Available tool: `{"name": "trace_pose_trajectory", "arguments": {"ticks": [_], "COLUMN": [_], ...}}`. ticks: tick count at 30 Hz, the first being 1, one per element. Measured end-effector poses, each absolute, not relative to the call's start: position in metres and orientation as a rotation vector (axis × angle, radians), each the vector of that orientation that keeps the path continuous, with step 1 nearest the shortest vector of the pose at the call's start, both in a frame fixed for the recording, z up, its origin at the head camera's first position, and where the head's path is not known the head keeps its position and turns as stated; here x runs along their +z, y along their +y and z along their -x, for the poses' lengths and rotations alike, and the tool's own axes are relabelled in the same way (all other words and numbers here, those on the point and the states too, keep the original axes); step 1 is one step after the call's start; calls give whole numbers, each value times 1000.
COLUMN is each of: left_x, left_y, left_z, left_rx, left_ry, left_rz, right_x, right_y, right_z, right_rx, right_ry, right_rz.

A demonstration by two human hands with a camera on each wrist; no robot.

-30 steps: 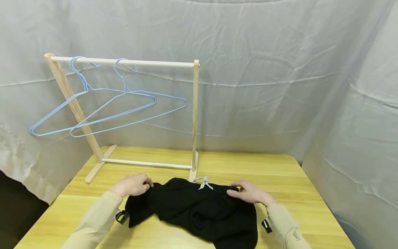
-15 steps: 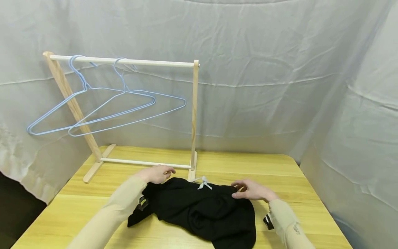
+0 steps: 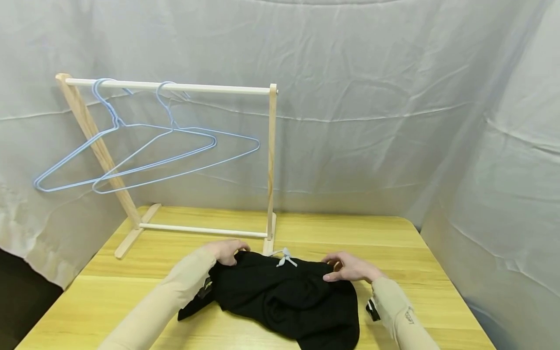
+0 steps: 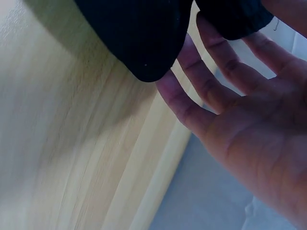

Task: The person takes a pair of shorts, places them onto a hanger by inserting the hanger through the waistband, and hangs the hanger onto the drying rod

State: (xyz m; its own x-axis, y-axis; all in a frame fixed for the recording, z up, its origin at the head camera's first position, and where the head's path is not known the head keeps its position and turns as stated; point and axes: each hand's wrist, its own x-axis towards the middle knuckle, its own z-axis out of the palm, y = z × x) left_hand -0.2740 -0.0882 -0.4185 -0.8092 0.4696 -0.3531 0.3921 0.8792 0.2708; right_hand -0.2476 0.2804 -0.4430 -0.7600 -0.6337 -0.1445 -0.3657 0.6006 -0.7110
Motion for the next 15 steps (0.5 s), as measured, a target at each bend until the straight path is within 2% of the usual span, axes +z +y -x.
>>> {"name": "trace_pose_trajectory", "arguments": {"ticks": [8,15], "left_x": [-420,-403], "left_y": [-99,-112], "left_z": [270,269], "left_rx": [301,536], "left_ry": [2854,2885], "left_rz": [-681,-832], "right_x": [-436,-402], "right_y": [280,276], "right_z": [250,257], "right_rx": [-1000,-1133], "right_ry": [2579,2627], "right_rz": [975,933]}}
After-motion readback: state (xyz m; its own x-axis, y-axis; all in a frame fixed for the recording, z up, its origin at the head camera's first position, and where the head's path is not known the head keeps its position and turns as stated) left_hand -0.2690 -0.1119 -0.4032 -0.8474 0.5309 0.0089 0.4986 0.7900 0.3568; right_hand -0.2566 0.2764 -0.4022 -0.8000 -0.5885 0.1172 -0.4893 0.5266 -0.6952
